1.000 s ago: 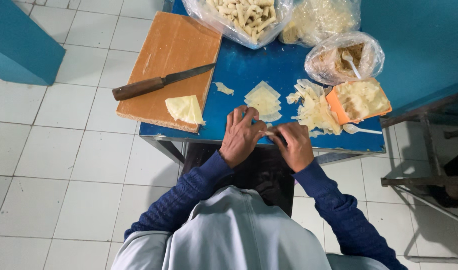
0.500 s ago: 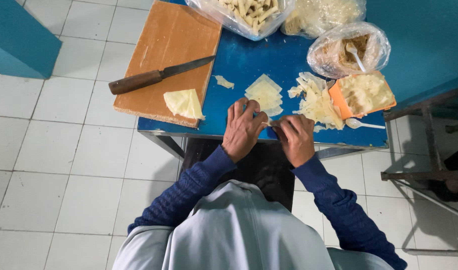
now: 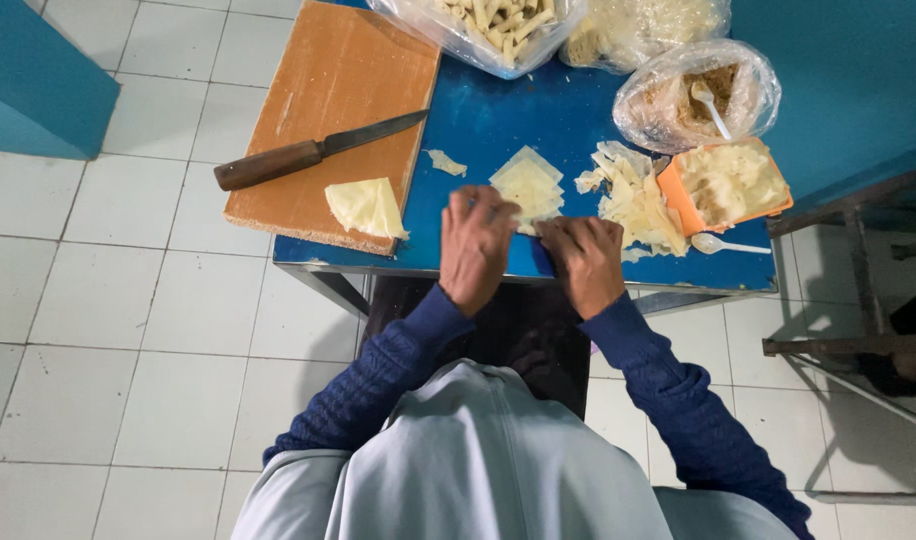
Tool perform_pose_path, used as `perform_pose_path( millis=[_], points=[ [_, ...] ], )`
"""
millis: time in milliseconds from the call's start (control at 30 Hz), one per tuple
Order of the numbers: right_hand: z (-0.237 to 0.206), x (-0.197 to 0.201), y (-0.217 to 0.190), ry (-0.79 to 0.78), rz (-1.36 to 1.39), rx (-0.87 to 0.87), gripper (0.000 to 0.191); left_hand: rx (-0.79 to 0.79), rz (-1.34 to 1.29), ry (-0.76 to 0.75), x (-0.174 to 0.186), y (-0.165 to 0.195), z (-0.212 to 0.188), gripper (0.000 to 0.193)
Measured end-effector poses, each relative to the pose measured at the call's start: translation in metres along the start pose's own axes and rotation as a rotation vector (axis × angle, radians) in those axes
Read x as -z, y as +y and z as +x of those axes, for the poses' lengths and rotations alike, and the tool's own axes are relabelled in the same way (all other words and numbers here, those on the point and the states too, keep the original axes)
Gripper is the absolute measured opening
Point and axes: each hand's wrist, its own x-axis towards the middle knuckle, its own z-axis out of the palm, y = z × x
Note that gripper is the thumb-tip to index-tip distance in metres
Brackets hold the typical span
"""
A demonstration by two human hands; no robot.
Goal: The person sits at a table folding thin square sheets in half and stacking the folded pieces on the table. They occasionally scoop brown paste from a plastic-covered container with a spoon and handle a bag of puffed snack sticks.
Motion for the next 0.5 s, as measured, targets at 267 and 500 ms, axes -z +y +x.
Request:
perform_pose_path(
  millis=[267, 500],
  points=[
    [0.052, 0.033, 0.023, -0.239, 0.368, -0.218, 0.021, 0.125, 0.035, -0.026, 0.009, -0.015, 0.017, 0.029],
    [0.188, 0.044, 0.061, 0.123, 0.435, -0.156, 0.021, 0.133, 0.05, -0.03, 0.004, -0.01, 0.013, 0.021]
  ],
)
